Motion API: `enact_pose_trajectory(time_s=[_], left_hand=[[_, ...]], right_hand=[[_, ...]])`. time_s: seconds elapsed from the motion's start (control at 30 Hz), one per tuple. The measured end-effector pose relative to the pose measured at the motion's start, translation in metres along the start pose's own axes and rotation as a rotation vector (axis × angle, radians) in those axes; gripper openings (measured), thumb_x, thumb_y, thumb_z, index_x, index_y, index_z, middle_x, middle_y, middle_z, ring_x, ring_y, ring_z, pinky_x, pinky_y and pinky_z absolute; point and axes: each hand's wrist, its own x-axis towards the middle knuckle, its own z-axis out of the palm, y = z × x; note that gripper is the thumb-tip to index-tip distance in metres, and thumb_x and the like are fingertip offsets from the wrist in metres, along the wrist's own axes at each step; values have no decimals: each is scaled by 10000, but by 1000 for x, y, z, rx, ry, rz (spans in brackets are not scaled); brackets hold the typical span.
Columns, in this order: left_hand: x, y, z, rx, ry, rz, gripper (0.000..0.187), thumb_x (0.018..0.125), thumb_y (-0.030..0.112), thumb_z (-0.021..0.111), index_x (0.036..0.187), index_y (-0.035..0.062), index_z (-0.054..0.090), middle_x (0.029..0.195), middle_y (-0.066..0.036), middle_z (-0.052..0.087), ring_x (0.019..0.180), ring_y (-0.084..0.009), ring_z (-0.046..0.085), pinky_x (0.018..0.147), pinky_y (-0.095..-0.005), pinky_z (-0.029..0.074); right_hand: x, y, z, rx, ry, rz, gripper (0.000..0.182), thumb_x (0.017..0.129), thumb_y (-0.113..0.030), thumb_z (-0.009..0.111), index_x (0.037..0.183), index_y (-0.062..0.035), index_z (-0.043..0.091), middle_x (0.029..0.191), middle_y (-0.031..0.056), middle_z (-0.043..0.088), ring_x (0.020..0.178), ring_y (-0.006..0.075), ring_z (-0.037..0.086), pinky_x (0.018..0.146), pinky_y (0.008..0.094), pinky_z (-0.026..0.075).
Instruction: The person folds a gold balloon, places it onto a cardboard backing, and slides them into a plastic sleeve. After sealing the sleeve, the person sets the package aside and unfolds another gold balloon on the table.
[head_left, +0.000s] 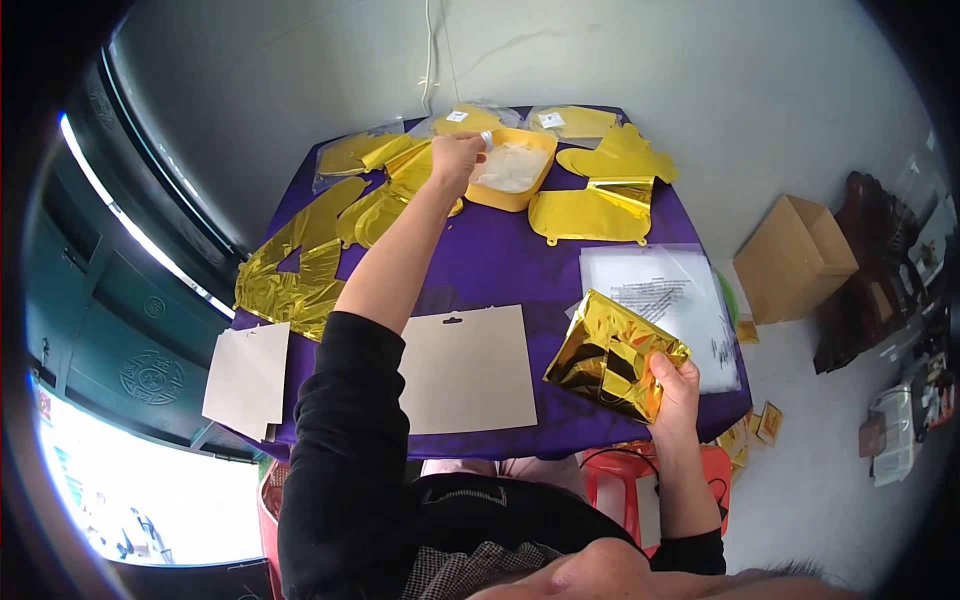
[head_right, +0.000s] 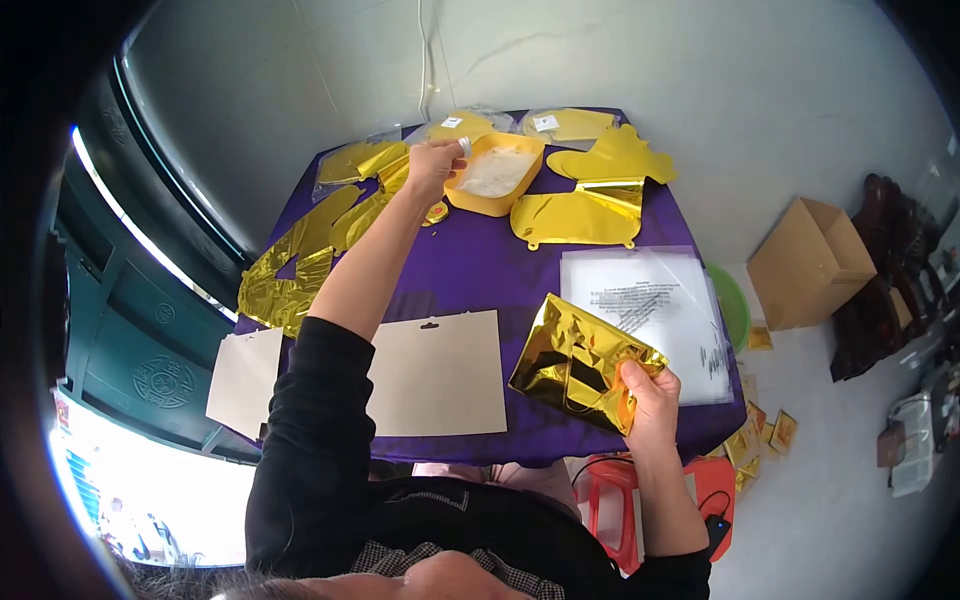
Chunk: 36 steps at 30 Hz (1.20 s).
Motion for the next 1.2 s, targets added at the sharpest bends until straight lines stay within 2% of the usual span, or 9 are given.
enact_pose_trajectory(time_s=[0.17,0.47,0.57,0.73,0.8,0.87,0.93,1.07,1.2], left_hand=[[-22,5,-24,33,-171,-68,113,836,86,677,843,-25,701,725,-83,680,550,-112,603,502,-242,457],[-191,26,-101,454,-645,-30,66,821,64,669,821,-1,663,699,-24,653,630,-87,603,570,-250,501],[-247,6,-121,702,-588,184,113,803,90,696,832,-11,654,702,-94,669,624,-160,638,579,-308,509],[-276,-7,-120,734,-502,158,138,793,112,702,858,-7,676,769,-163,682,712,-282,677,651,-372,527],[-279,-12,-123,726,-525,314,152,827,109,666,929,-2,693,870,-188,681,794,-320,667,714,-388,526],[-276,-14,-137,695,-451,321,158,850,99,635,959,0,694,907,-196,672,822,-337,658,734,-392,522],[-270,-8,-161,672,-322,411,180,908,73,547,974,-12,691,934,-196,653,851,-359,645,761,-390,518],[-269,9,-190,592,-141,236,191,926,78,519,982,-29,667,939,-188,642,888,-337,646,797,-379,509],[-280,12,-189,636,-98,429,175,921,72,536,992,-36,653,1022,-194,620,942,-347,628,830,-386,503]], right_hand=[[1,-4,6,36,2,16,246,907,-87,660,1113,48,647,1062,144,696,912,215,692,830,348,576],[10,-12,14,64,4,56,282,917,-110,653,1154,37,613,1094,134,674,938,228,676,849,359,561],[8,-15,39,21,-7,89,237,923,-98,641,1129,17,624,1062,114,678,928,208,674,841,344,557],[10,-7,80,-60,-86,124,216,918,-77,630,1117,9,629,1042,102,681,917,191,675,839,333,556],[5,-8,106,-94,-82,139,199,911,-72,637,1095,4,636,1002,88,680,867,167,670,804,312,553],[16,4,97,-121,-144,153,285,918,-85,626,1182,19,594,1103,113,672,970,206,671,874,343,547],[20,14,103,-206,-141,171,236,900,-92,657,1114,5,629,1032,89,687,908,180,676,827,322,555],[14,33,139,-259,-159,223,168,876,-71,675,1031,-7,665,927,61,687,795,137,659,736,283,547],[19,68,154,-394,-196,289,151,877,-36,645,1010,32,668,938,97,696,771,157,667,711,292,554]])
